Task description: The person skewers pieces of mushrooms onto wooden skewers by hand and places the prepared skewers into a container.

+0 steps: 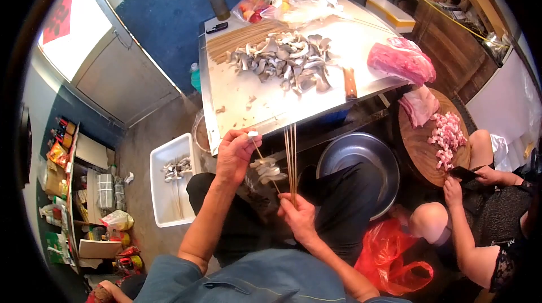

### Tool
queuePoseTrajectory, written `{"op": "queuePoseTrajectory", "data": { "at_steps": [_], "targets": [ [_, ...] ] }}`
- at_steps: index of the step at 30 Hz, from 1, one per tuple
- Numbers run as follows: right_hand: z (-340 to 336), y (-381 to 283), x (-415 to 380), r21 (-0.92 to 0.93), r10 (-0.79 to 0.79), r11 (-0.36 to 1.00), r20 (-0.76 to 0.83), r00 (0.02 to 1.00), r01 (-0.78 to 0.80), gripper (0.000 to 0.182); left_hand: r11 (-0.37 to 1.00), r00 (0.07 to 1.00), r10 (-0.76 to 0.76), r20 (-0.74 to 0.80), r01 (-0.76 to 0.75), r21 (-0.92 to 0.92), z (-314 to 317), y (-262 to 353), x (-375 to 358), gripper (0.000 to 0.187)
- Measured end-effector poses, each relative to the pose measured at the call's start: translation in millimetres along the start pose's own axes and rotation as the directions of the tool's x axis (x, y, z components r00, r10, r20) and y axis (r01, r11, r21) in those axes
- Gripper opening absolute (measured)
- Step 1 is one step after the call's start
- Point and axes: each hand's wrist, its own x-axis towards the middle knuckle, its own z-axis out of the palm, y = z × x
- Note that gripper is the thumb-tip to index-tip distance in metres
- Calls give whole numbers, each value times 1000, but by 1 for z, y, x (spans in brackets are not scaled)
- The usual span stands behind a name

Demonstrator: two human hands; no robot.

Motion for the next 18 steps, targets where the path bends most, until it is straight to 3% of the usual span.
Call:
{"op": "queuePoseTrajectory", "data": {
  "at_steps": [4, 6, 8, 10, 12, 15, 18],
  "targets": [
    [0, 8, 0, -24, -8, 1000, -20, 1000, 8, 19, 994, 997, 22, 79, -31, 109, -6, -4, -4, 5],
    [-1, 11, -1, -57, -29, 998, -35, 999, 27, 19, 966, 996, 6, 84, -27, 257, -7, -5, -5, 10],
    [-1, 10, -5, 16, 28, 1000, -48, 998, -27, 19, 930, 977, -71, 200, -8, 366, -10, -7, -10, 6],
    [-3, 11, -2, 34, -2, 999, -57, 998, 4, 19, 873, 952, -245, 185, 134, 469, -5, -9, -18, 6],
    [-3, 7, 0, 47, 5, 999, -103, 995, -1, 19, 863, 939, -270, 214, 137, 486, -4, -2, -10, 4],
    [-4, -4, 5, 24, -18, 1000, -100, 995, 20, 19, 721, 979, -141, 144, 2, 693, 9, 14, 15, 8],
    [-3, -9, 8, 57, -1, 998, -105, 994, 7, 19, 481, 944, 211, 253, -326, 814, 17, 23, 73, 7]
  ]
}}
